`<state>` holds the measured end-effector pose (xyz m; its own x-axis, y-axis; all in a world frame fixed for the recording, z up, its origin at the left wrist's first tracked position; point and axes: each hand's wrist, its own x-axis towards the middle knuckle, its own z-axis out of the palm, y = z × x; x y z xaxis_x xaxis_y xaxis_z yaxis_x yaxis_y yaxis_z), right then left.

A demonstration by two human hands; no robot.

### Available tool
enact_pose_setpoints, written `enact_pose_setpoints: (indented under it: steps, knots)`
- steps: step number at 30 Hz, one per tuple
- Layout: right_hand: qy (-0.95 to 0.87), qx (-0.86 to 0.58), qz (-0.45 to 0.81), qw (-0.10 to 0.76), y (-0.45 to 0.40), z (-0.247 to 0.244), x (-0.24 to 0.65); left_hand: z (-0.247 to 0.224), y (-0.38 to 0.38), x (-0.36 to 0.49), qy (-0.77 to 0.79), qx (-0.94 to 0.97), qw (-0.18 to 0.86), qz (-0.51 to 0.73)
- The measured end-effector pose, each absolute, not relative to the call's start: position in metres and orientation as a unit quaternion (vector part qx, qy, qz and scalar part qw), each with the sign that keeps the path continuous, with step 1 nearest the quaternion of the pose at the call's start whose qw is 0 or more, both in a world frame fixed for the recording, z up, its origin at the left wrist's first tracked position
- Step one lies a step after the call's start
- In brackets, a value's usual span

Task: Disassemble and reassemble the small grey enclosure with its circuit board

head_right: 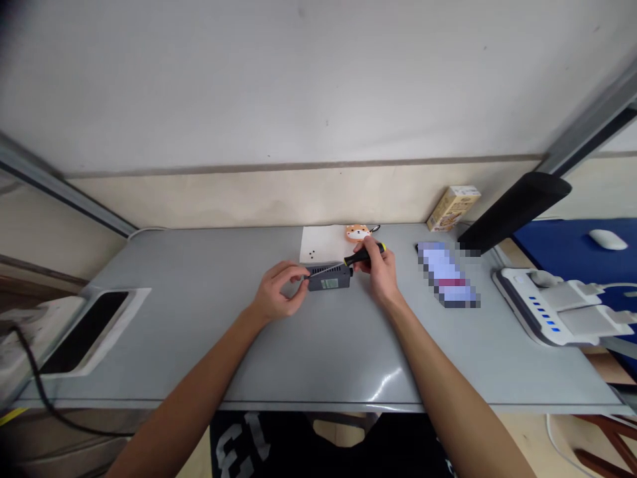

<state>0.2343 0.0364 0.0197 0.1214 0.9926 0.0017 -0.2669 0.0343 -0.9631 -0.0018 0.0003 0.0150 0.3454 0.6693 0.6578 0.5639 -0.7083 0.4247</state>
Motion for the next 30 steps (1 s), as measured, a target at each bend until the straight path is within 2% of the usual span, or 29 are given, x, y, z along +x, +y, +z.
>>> enact_pose_setpoints:
  steps: [11,20,24,30]
  knots:
    - [-0.412,-0.451,0.525,0.593,0.034,0.024,0.234,0.014,0.002,-0.002,0.375,0.818,0.074,0.430]
    - [-0.410,-0.484,0.471,0.614,0.039,0.022,0.237,0.016,0.004,-0.006,0.363,0.856,0.001,0.367]
    - [-0.481,-0.512,0.427,0.569,0.043,0.014,0.232,0.015,0.004,-0.008,0.353,0.873,-0.035,0.336]
    - [-0.517,-0.522,0.444,0.514,0.044,0.007,0.227,0.023,0.001,-0.004,0.353,0.866,-0.066,0.349]
